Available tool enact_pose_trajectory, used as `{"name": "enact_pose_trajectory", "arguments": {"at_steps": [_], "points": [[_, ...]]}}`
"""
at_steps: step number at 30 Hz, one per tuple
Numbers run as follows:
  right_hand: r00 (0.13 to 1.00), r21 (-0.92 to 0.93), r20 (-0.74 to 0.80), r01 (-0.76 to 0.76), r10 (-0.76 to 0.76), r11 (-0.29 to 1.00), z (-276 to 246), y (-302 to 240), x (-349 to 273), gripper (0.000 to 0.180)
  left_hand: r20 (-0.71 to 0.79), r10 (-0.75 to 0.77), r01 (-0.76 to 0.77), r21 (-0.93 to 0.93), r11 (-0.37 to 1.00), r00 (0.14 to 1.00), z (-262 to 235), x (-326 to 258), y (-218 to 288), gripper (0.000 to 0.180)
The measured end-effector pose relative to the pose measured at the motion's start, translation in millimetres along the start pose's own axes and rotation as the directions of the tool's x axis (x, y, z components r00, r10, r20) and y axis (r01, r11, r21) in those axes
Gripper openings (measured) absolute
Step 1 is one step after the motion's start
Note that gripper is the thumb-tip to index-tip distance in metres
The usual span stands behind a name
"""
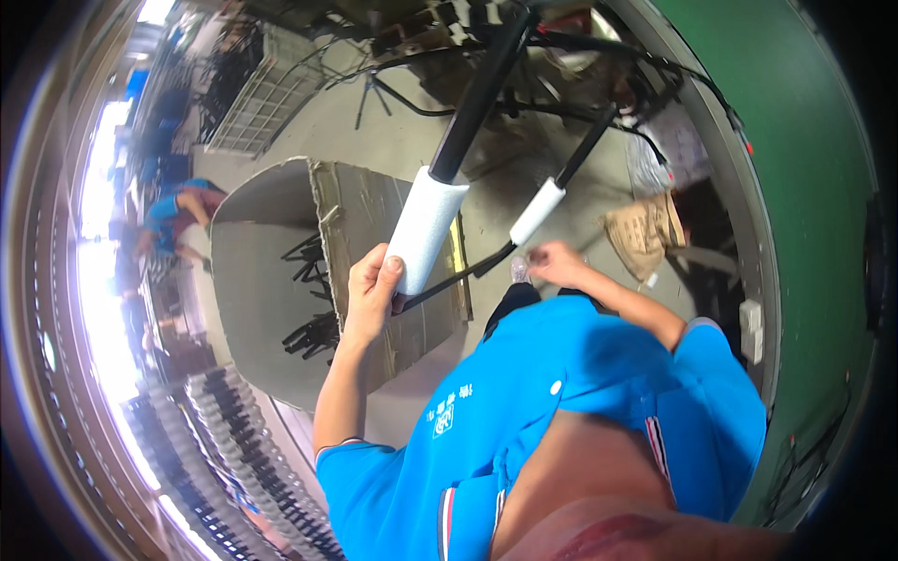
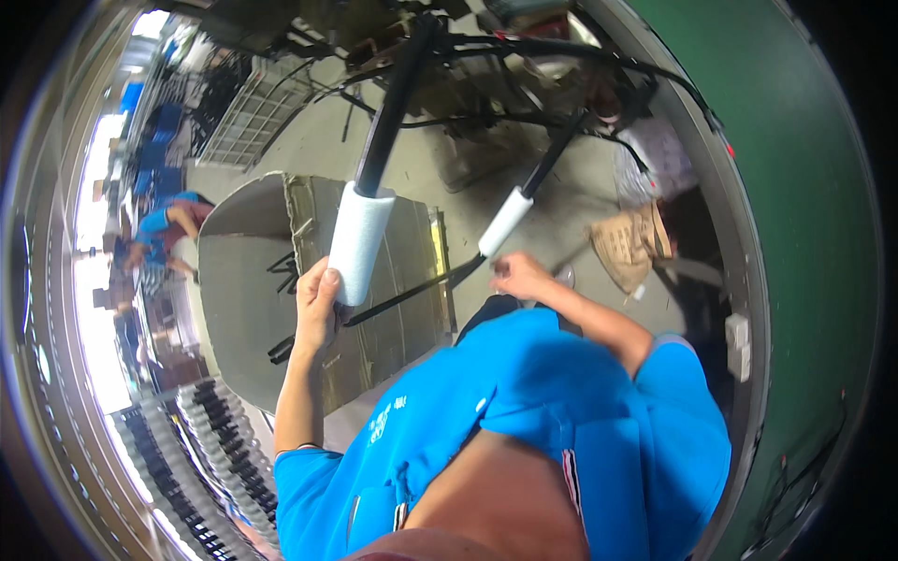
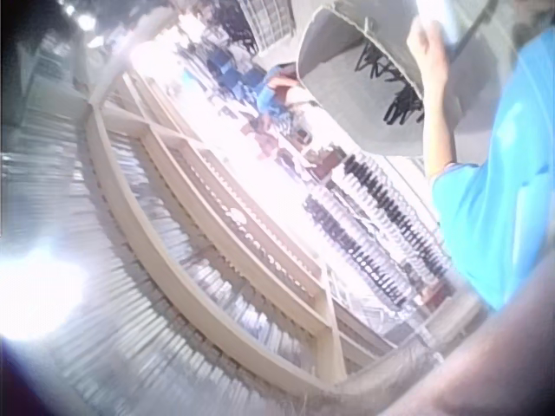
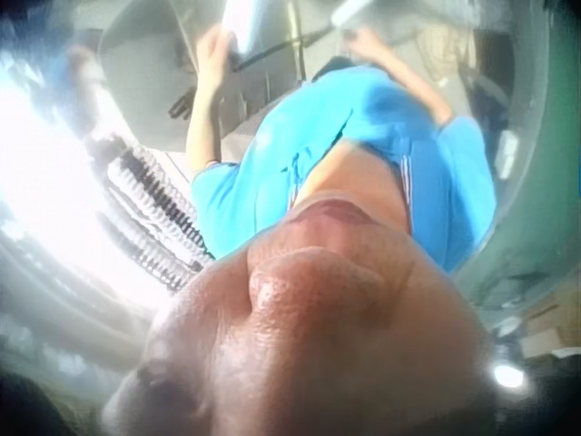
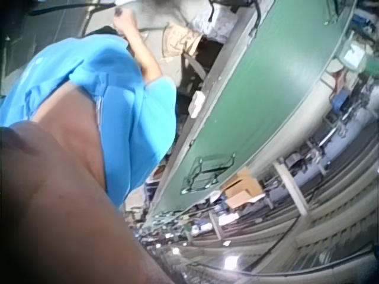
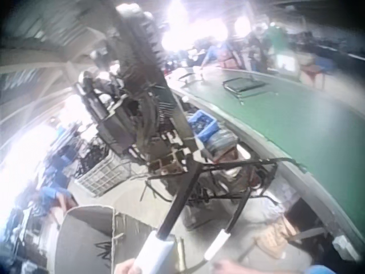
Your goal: The person repeatedly assembles black metal tripod frames by inserting white cylindrical foam sleeves into the legs, then places the assembled units onto a green workbench. The person retrieves new frames from a large bin and continues the cycle.
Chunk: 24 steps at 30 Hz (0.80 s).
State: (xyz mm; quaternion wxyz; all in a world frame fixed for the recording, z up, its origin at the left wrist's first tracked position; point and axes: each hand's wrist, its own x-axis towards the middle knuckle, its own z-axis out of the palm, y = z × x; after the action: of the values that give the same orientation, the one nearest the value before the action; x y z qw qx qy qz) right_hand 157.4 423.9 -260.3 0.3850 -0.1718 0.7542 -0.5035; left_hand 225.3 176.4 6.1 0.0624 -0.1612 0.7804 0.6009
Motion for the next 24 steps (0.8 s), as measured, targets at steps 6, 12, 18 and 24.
{"name": "enact_pose_trajectory", "arguments": {"at_steps": [6, 12, 18, 24], "points": [[0.347, -0.871, -0.034, 0.449, -0.937, 0.198, -158.7, -233.3, 1.3, 0.056, 0.090, -0.152, 0.134, 0.174, 0.976, 0.984, -13.2, 37.5, -8.5, 0.036], [0.475, -0.771, 0.125, 0.599, -0.871, 0.216, -161.4, -213.4, 120.6, 0.020, 0.062, -0.101, 0.064, 0.444, 0.894, 0.993, -75.0, 49.0, -48.9, 0.043], [0.621, -0.768, 0.099, 0.545, -0.777, 0.337, -150.9, -237.1, 202.1, 0.016, -0.062, -0.041, 0.067, 0.510, 0.858, 0.997, -116.4, 83.4, -59.3, 0.039], [0.611, -0.816, 0.283, 0.559, -0.739, 0.150, -186.9, -265.8, 284.4, 0.033, 0.011, -0.059, 0.048, 0.449, 0.892, 0.998, -159.4, 170.9, -30.2, 0.044]]}}
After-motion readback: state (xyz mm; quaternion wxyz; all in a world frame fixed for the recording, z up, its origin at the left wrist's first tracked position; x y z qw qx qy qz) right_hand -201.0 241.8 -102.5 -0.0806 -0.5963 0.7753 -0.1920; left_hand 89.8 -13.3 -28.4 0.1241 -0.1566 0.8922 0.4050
